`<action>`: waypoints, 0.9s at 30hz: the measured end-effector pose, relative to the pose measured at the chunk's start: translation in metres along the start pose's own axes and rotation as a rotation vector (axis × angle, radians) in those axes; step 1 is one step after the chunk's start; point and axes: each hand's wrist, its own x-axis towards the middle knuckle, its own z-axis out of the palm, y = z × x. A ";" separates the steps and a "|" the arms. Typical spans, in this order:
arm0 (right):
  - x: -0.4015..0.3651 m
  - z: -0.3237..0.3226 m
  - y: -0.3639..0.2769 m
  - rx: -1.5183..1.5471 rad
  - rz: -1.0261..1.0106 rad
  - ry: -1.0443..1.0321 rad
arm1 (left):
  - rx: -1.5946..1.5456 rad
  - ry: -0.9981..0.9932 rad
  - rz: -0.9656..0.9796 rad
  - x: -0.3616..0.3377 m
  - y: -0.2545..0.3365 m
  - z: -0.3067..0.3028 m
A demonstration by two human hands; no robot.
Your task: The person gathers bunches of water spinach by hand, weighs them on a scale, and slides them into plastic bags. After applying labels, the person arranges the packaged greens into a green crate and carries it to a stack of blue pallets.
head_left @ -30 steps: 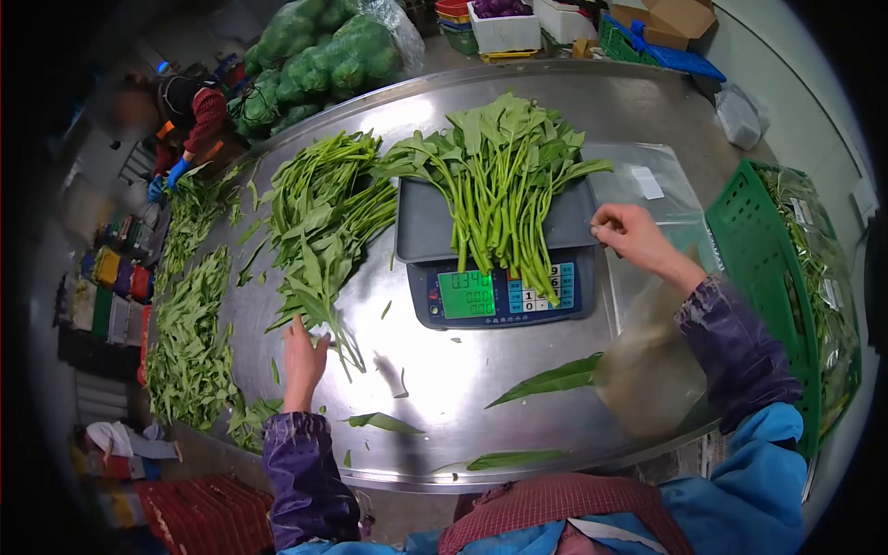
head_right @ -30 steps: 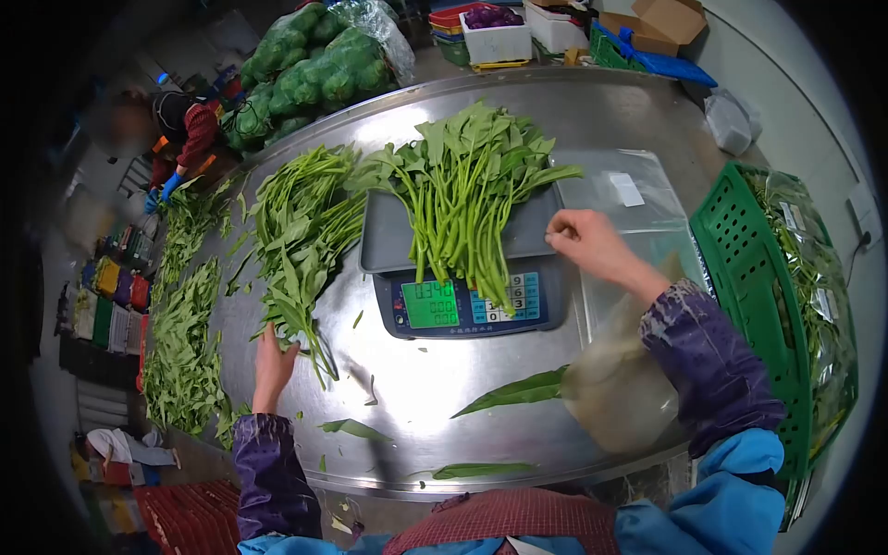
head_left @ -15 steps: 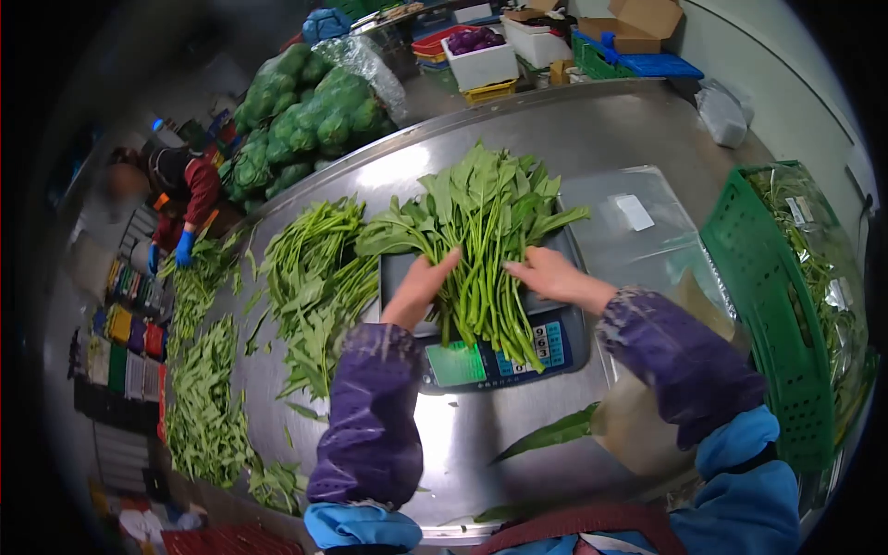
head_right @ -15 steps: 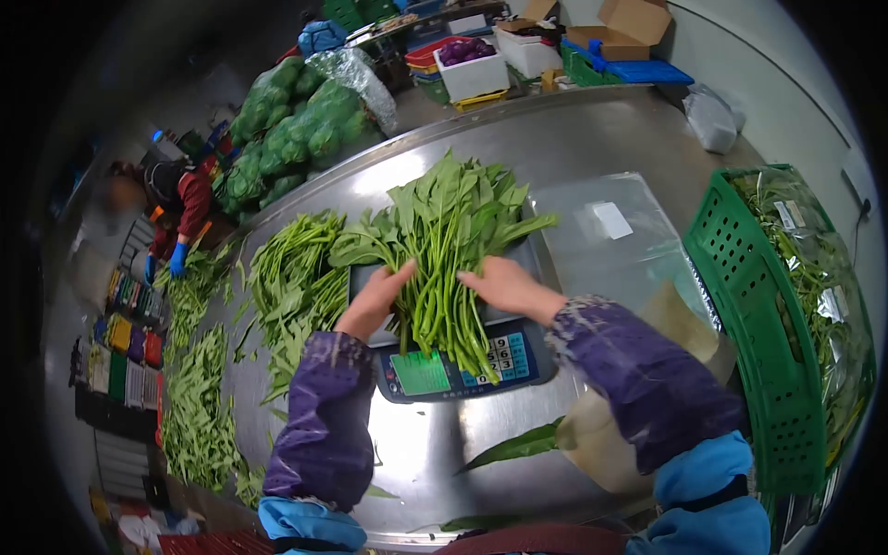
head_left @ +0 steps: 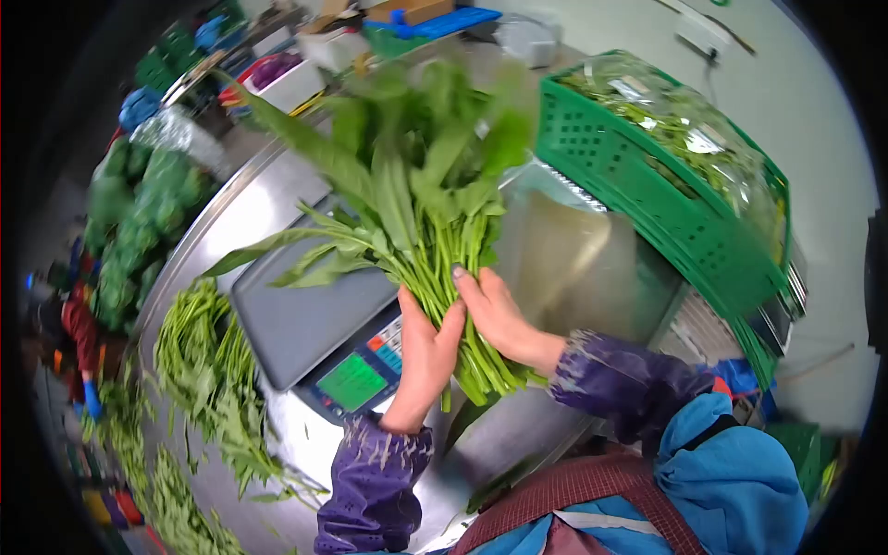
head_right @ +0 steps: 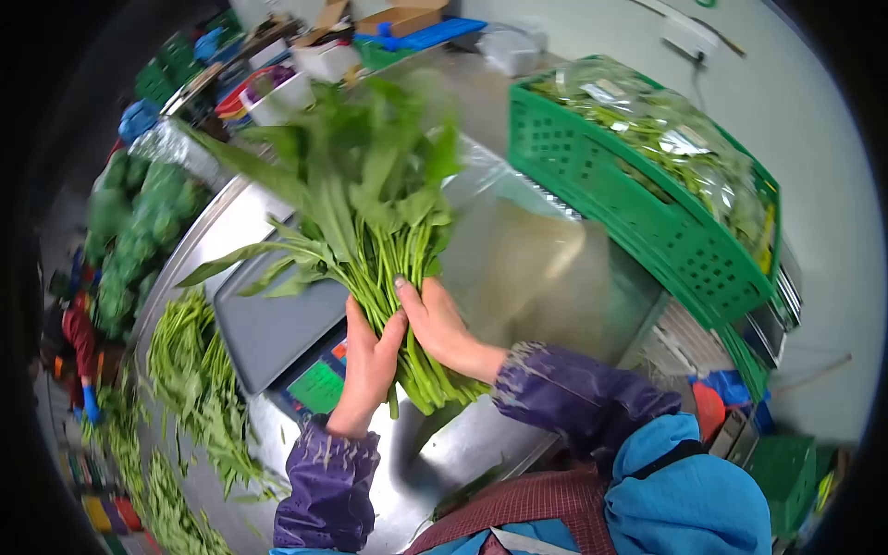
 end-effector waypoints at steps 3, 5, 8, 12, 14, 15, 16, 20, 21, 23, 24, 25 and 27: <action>-0.025 -0.045 -0.049 -0.125 -0.193 0.269 | -0.101 -0.161 0.134 0.019 0.050 0.027; -0.030 -0.077 -0.071 -0.031 -0.357 0.295 | -0.130 -0.195 0.309 0.032 0.080 0.048; -0.027 -0.118 -0.067 -0.024 -0.415 0.346 | -0.250 -0.319 0.315 0.045 0.081 0.090; -0.023 -0.151 0.086 -0.090 -0.013 0.400 | -0.149 -0.523 0.173 0.031 -0.025 0.149; -0.046 -0.162 0.135 -0.127 0.329 0.209 | -0.257 -0.674 -0.273 -0.001 -0.120 0.176; -0.050 -0.168 0.135 -0.309 0.332 0.105 | -0.134 -0.645 -0.226 -0.013 -0.114 0.172; -0.046 -0.179 0.134 -0.308 0.331 0.101 | -0.042 -0.652 -0.331 -0.012 -0.110 0.173; -0.044 -0.218 0.075 -0.770 0.461 -0.254 | 0.339 -0.563 -0.350 -0.013 -0.076 0.156; -0.048 -0.232 0.067 -0.821 0.344 -0.256 | 0.344 -0.561 -0.352 -0.011 -0.071 0.149; -0.058 -0.261 0.087 -0.905 0.003 -0.157 | 0.608 -0.232 0.146 -0.009 -0.066 0.130; -0.061 -0.268 0.094 -0.974 -0.341 -0.050 | 0.650 -0.159 0.146 -0.002 -0.070 0.121; -0.058 -0.273 0.097 -0.969 -0.340 -0.054 | 0.690 -0.086 0.148 0.005 -0.075 0.115; -0.048 -0.282 0.098 -1.267 -0.820 -0.058 | 0.722 -0.074 0.065 0.022 -0.103 0.117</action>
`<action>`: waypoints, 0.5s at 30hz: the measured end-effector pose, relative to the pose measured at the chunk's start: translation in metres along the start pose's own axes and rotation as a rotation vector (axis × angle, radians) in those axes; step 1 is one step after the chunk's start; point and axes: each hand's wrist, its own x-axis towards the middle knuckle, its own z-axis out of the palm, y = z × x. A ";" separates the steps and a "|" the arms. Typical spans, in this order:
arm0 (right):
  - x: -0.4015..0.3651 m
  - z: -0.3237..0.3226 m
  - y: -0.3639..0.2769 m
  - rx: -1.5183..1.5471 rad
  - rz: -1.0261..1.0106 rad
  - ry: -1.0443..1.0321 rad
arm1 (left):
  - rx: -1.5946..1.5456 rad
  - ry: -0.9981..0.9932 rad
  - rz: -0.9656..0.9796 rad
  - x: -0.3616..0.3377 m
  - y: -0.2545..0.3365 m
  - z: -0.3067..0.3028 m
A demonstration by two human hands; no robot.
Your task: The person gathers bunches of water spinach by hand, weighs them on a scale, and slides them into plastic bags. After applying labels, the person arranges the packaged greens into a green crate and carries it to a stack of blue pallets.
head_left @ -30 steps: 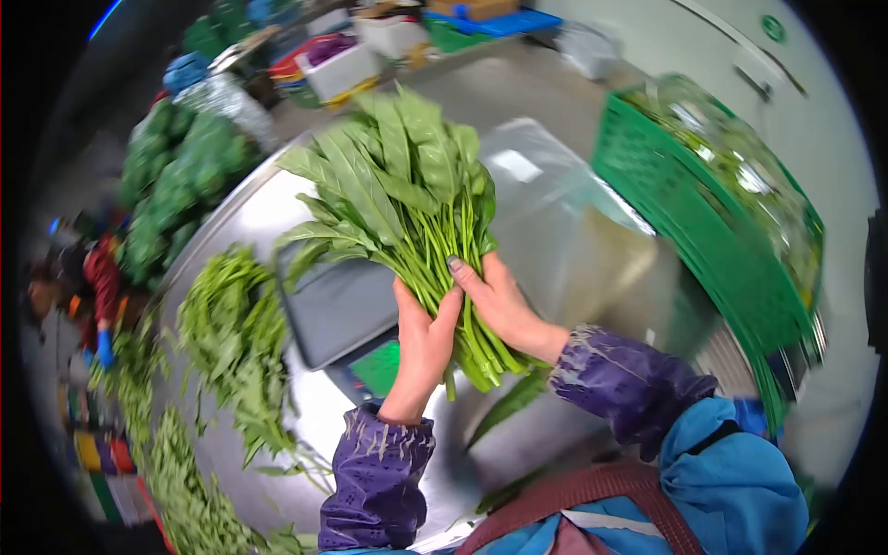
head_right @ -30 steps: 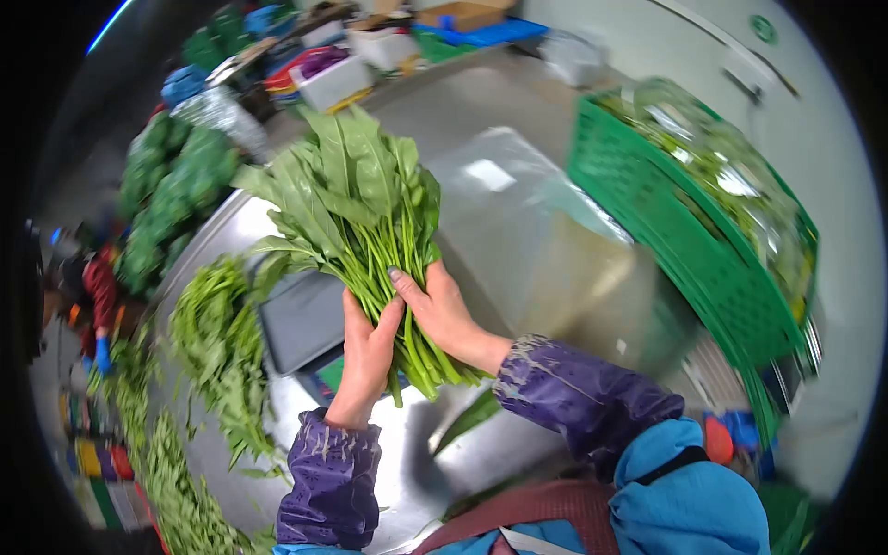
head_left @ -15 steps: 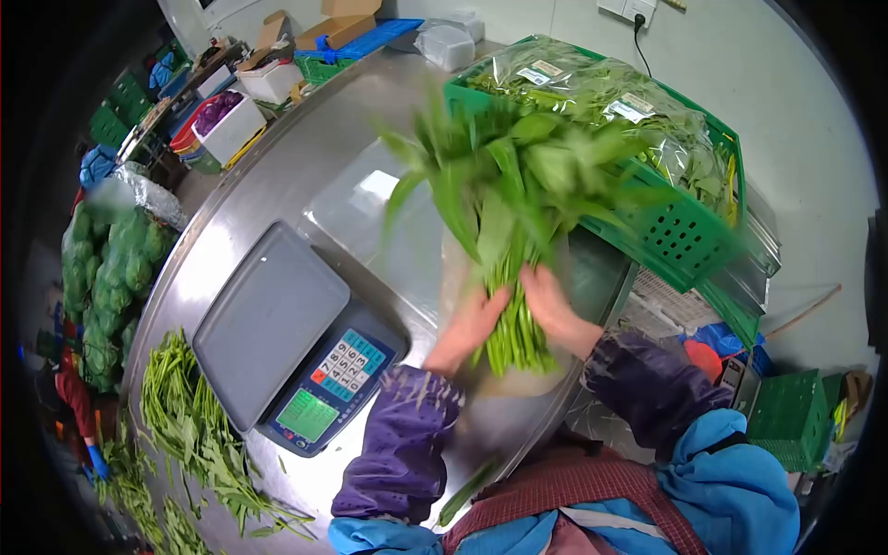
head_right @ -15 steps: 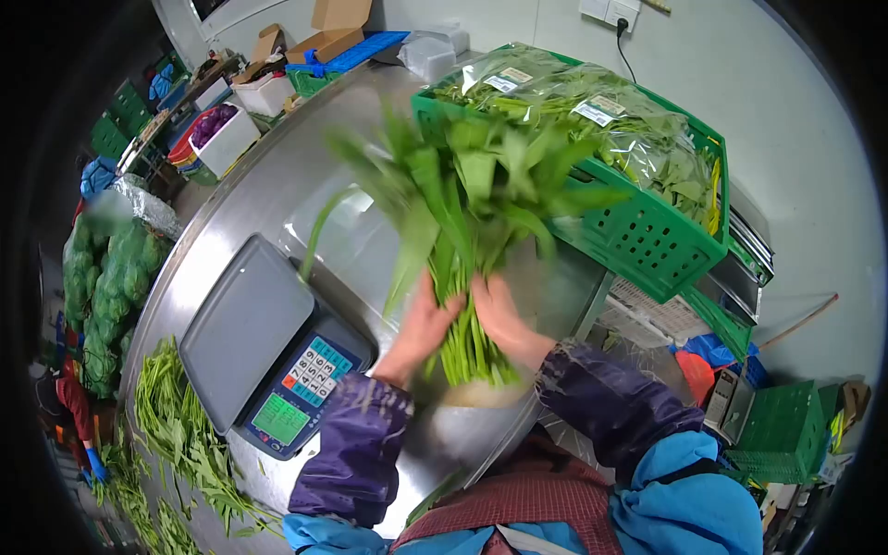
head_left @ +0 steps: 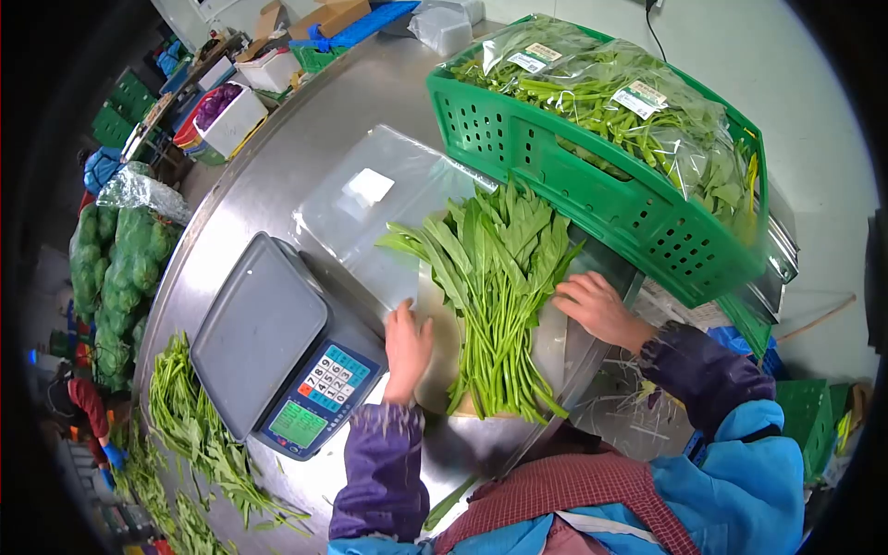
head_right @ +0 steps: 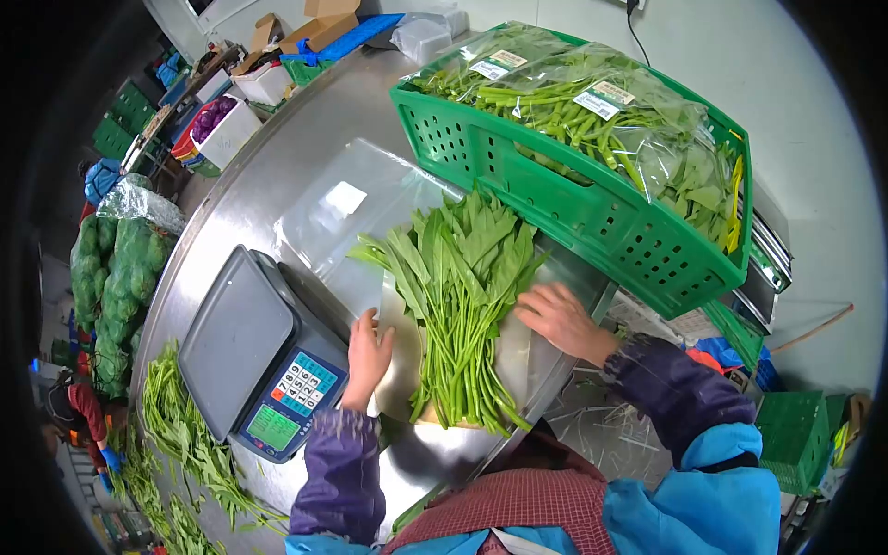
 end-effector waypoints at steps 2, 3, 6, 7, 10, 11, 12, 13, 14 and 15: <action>0.006 0.011 0.009 0.009 -0.065 -0.039 | -0.265 -0.305 -0.114 0.022 -0.015 0.021; 0.012 0.013 0.010 0.014 -0.131 -0.075 | -0.265 -0.303 -0.111 0.032 -0.007 0.017; 0.034 0.000 0.002 0.056 -0.215 -0.022 | -0.590 -0.499 -0.371 0.046 0.015 -0.002; 0.037 -0.009 -0.008 -0.003 -0.249 -0.048 | -0.518 -0.483 -0.275 0.047 0.018 -0.011; 0.043 -0.049 -0.052 -0.012 -0.291 -0.082 | -0.418 -0.485 -0.125 0.048 0.027 -0.042; 0.043 -0.061 -0.068 0.035 -0.293 -0.127 | -0.408 -0.481 -0.066 0.046 0.032 -0.054; 0.042 -0.070 -0.084 0.084 -0.292 -0.172 | -0.398 -0.482 -0.006 0.043 0.038 -0.066; 0.040 -0.074 -0.100 0.130 -0.297 -0.183 | -0.376 -0.474 0.052 0.038 0.045 -0.077; 0.037 -0.076 -0.115 0.177 -0.303 -0.195 | -0.358 -0.466 0.109 0.033 0.051 -0.085; 0.030 -0.074 -0.131 0.162 -0.321 -0.196 | -0.365 -0.471 0.139 0.028 0.053 -0.087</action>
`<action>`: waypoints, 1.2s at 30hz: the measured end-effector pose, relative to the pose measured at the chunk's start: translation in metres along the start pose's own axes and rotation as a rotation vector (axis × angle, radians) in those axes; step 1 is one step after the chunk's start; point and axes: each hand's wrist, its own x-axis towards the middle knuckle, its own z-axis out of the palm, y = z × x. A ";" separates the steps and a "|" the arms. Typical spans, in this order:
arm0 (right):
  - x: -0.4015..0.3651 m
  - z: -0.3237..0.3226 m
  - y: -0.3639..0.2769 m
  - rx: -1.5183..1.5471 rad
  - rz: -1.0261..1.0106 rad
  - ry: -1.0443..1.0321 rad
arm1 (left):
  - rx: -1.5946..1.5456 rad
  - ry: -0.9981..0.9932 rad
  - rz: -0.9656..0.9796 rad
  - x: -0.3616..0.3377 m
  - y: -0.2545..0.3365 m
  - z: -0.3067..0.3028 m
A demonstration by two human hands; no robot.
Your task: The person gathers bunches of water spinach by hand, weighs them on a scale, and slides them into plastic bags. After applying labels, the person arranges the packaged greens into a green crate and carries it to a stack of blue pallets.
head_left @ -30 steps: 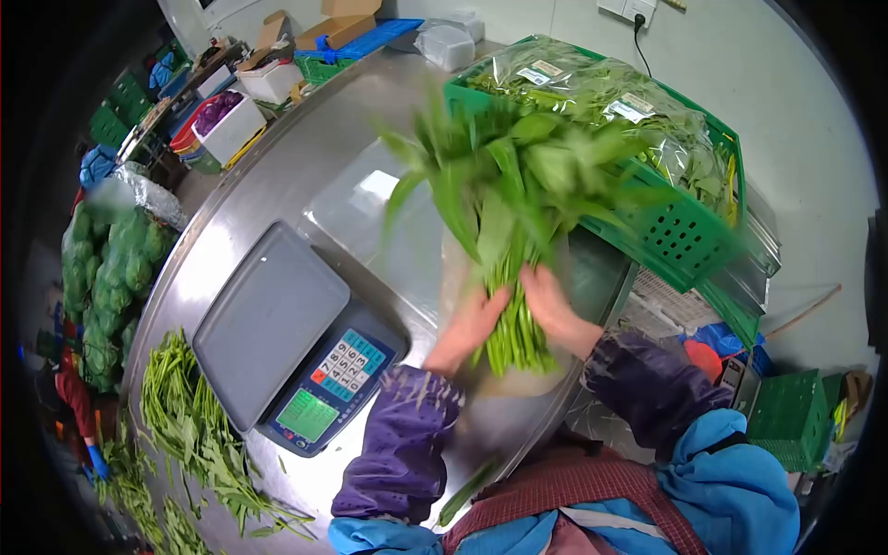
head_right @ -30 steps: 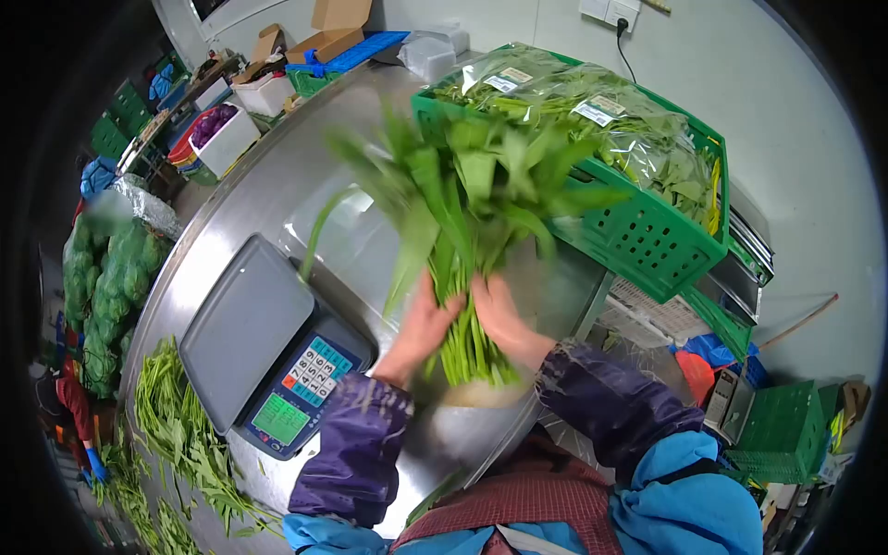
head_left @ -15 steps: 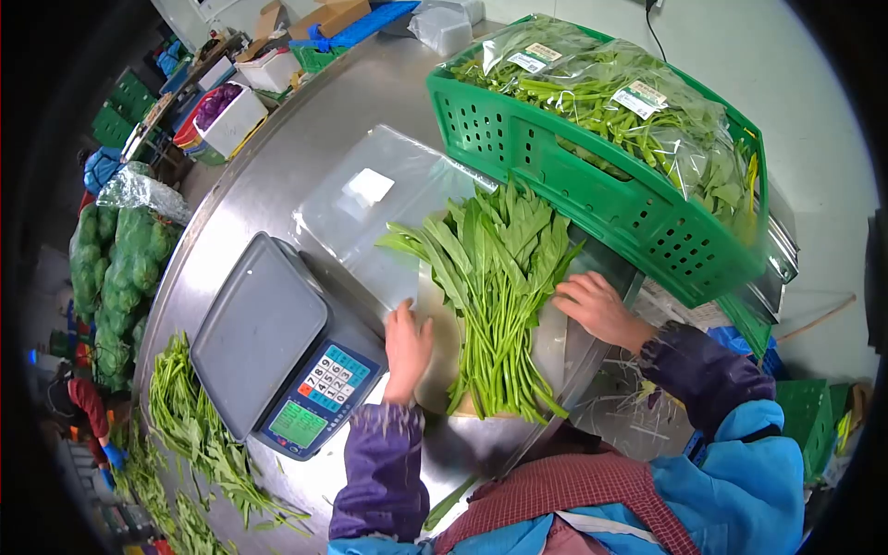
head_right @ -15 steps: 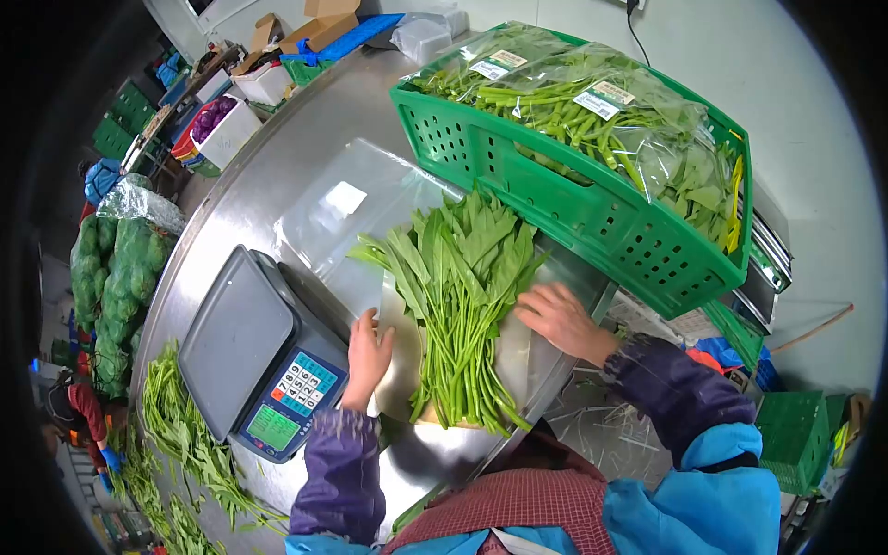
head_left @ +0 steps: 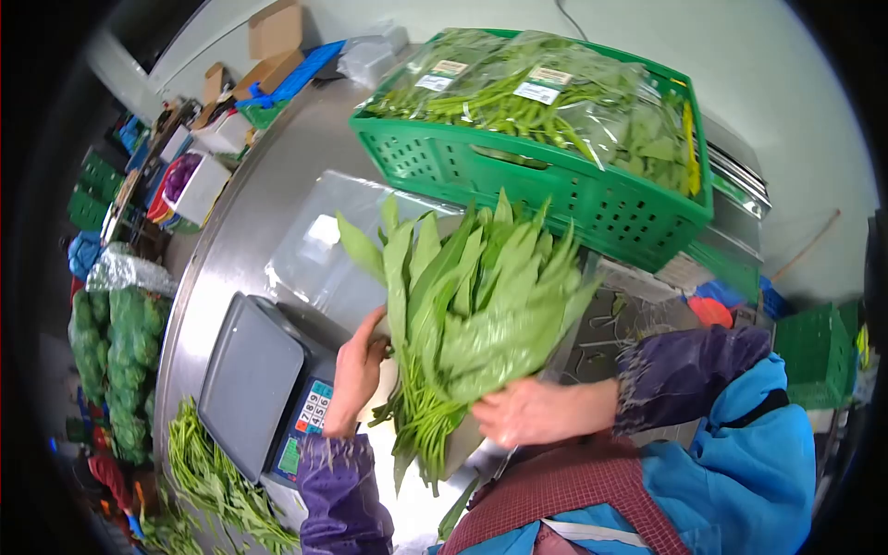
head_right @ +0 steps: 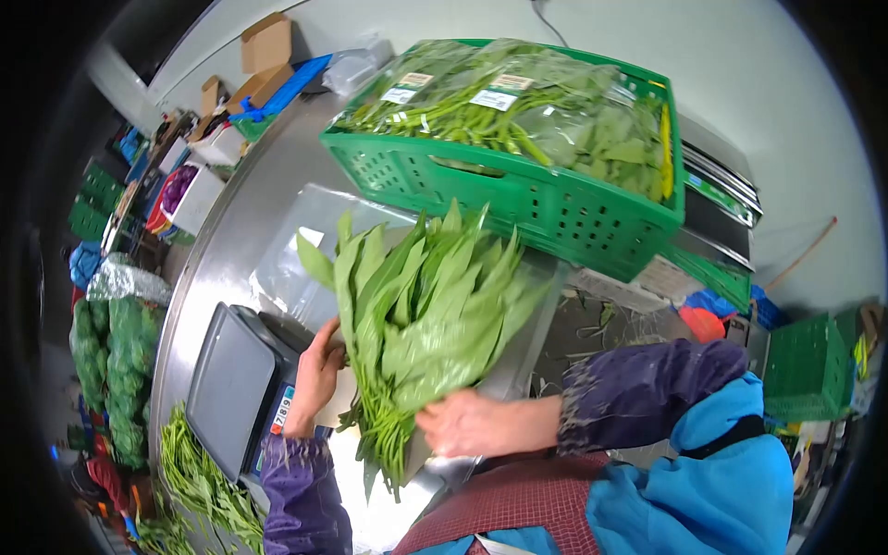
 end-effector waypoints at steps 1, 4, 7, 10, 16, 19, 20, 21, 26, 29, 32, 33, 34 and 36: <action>-0.001 0.004 -0.011 -0.015 -0.019 -0.006 | 0.001 -0.020 0.012 -0.006 0.004 0.004; -0.007 -0.001 -0.032 -0.025 -0.058 0.036 | -0.009 -0.050 0.057 -0.025 0.007 0.014; -0.017 -0.003 -0.050 -0.042 -0.013 0.013 | 0.036 -0.075 0.093 -0.039 0.017 0.028; -0.033 -0.003 -0.058 0.097 0.041 0.017 | 0.134 -0.099 0.119 -0.049 0.035 0.049; -0.085 -0.012 -0.056 0.688 0.332 -0.321 | 0.568 -0.361 0.434 -0.082 0.058 0.125; -0.060 -0.070 -0.019 0.927 0.258 -0.524 | 0.675 -0.338 0.570 -0.085 0.064 0.150; -0.045 -0.083 -0.005 0.984 0.380 -0.440 | 0.716 -0.319 0.619 -0.085 0.066 0.154; -0.035 -0.090 0.009 1.032 0.497 -0.356 | 0.714 -0.309 0.601 -0.085 0.068 0.156; -0.040 0.009 0.042 1.099 0.618 -0.576 | 0.722 -0.305 0.659 -0.091 0.068 0.139; -0.071 0.029 0.026 1.257 0.385 -0.586 | 0.510 -0.155 0.699 -0.126 0.077 0.094; -0.072 0.014 0.012 1.223 0.435 -0.580 | 0.324 -0.234 0.528 -0.165 0.070 0.072; -0.074 0.012 0.008 1.077 0.483 -0.591 | 0.362 -0.307 0.476 -0.173 0.060 0.076; -0.076 0.011 0.005 0.928 0.528 -0.599 | 0.398 -0.377 0.423 -0.177 0.053 0.079; -0.082 0.018 0.000 0.955 0.540 -0.609 | 0.483 -0.320 0.470 -0.164 0.050 0.083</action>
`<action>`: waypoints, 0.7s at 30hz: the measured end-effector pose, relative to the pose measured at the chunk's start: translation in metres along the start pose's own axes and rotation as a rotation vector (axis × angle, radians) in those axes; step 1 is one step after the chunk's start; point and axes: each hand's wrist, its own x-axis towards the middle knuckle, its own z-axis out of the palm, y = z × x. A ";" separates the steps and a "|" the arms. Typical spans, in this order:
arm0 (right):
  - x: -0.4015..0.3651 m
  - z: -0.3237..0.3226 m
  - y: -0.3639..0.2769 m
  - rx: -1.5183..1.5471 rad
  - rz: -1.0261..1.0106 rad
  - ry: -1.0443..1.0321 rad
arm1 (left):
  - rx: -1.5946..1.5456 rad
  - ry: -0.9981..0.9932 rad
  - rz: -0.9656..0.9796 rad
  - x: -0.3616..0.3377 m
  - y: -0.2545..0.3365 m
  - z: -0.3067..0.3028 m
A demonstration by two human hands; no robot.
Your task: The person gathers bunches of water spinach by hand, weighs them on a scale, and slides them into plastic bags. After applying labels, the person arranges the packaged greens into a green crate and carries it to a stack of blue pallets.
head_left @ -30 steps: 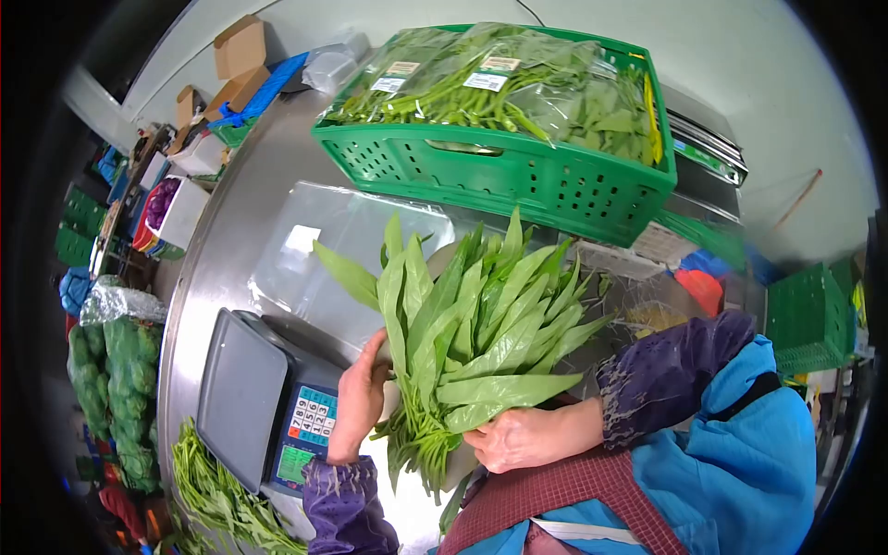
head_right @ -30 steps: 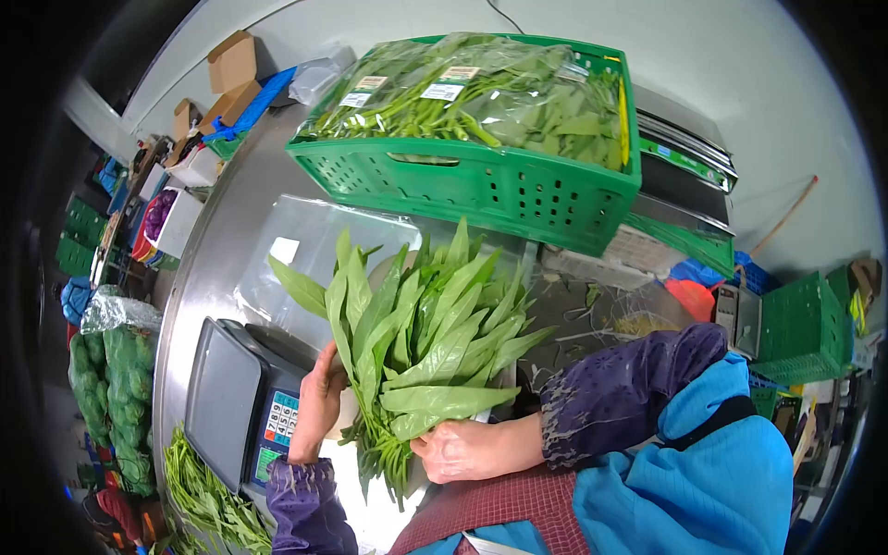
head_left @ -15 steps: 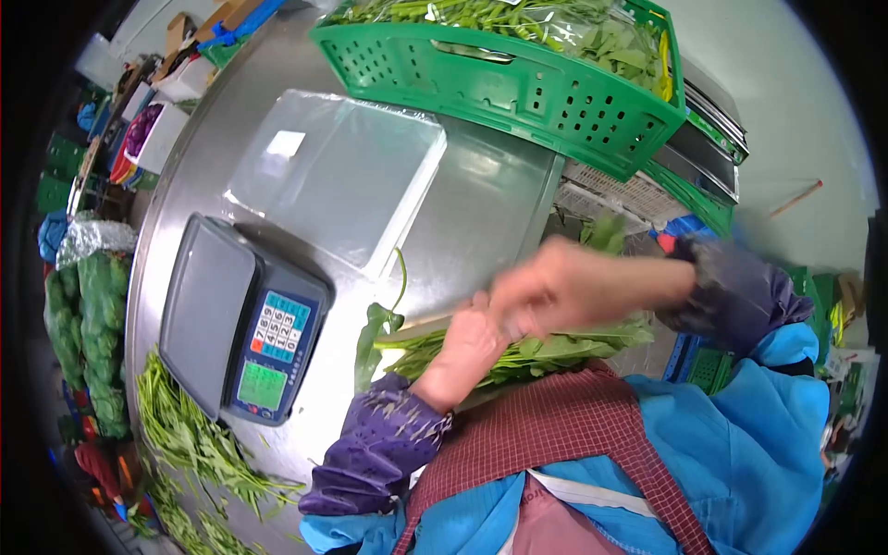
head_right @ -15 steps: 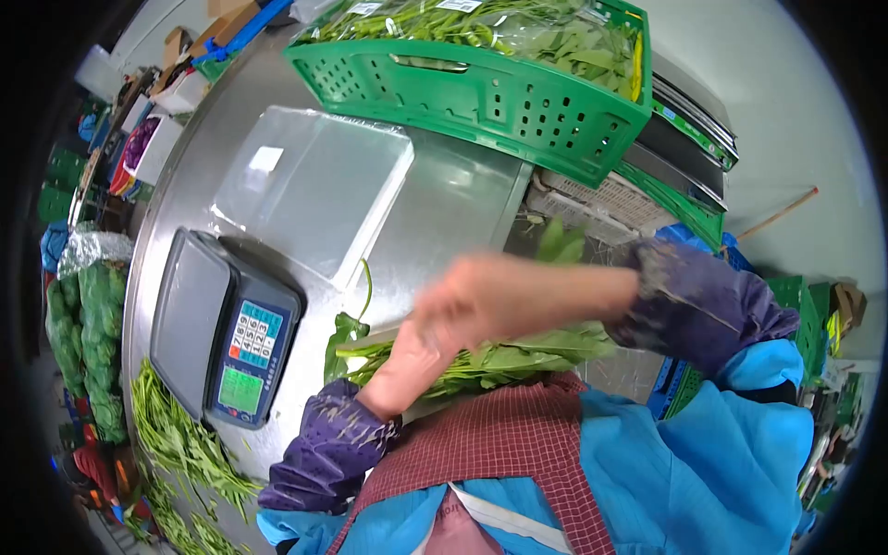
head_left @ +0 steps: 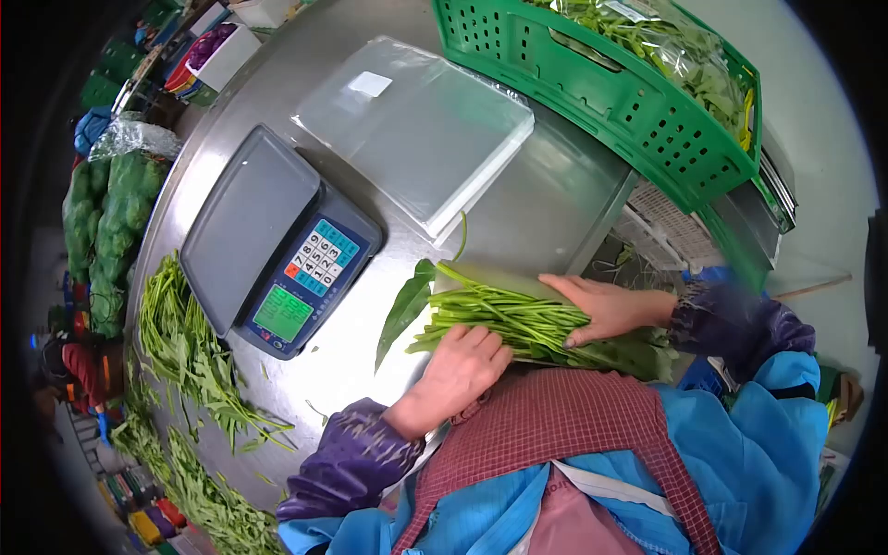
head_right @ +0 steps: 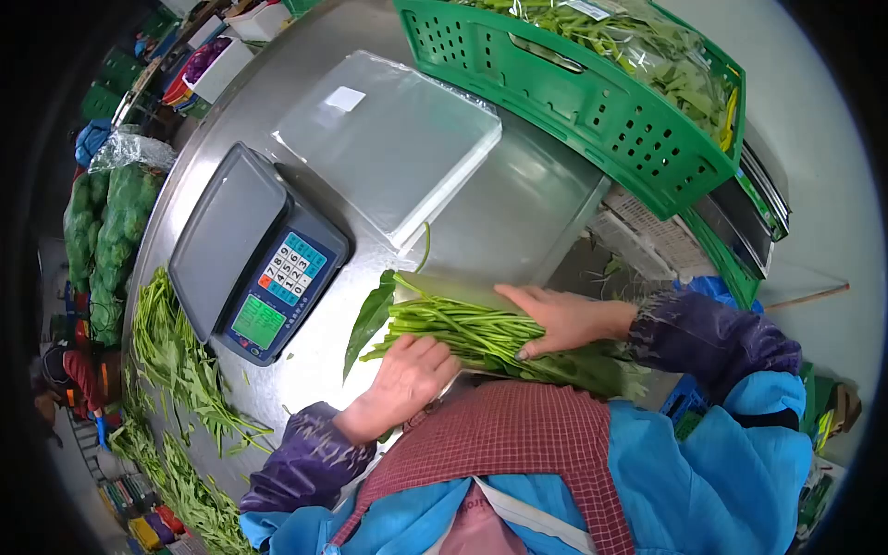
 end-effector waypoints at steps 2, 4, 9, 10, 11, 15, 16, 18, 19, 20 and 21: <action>0.001 -0.006 -0.003 0.195 -0.011 -0.031 | 0.045 0.184 0.064 0.020 -0.015 0.006; -0.005 -0.009 -0.008 0.172 0.013 -0.013 | 0.074 0.227 0.079 0.042 -0.024 0.000; -0.015 -0.023 0.011 0.361 0.131 0.079 | 0.028 0.398 0.145 0.104 -0.060 -0.003; -0.022 -0.028 0.015 0.384 0.116 0.139 | -0.230 0.555 0.103 0.119 -0.081 -0.004; -0.028 -0.031 0.022 0.372 0.111 0.146 | -0.464 0.623 -0.162 0.131 -0.092 -0.012; -0.055 -0.026 0.058 0.250 0.214 0.364 | -0.839 0.592 -0.583 0.166 -0.180 0.006; -0.059 -0.036 0.039 0.352 0.223 0.390 | -0.441 0.484 -0.554 0.169 -0.192 0.015; -0.065 -0.042 0.022 0.410 0.323 0.439 | 0.156 0.313 -0.585 0.176 -0.206 0.041; -0.066 -0.039 0.027 0.407 0.323 0.441 | 0.156 0.316 -0.583 0.180 -0.211 0.052; -0.064 -0.034 0.034 0.346 0.299 0.480 | 0.238 0.283 -0.580 0.183 -0.211 0.052; -0.063 -0.029 0.041 0.288 0.273 0.518 | 0.322 0.247 -0.575 0.186 -0.212 0.051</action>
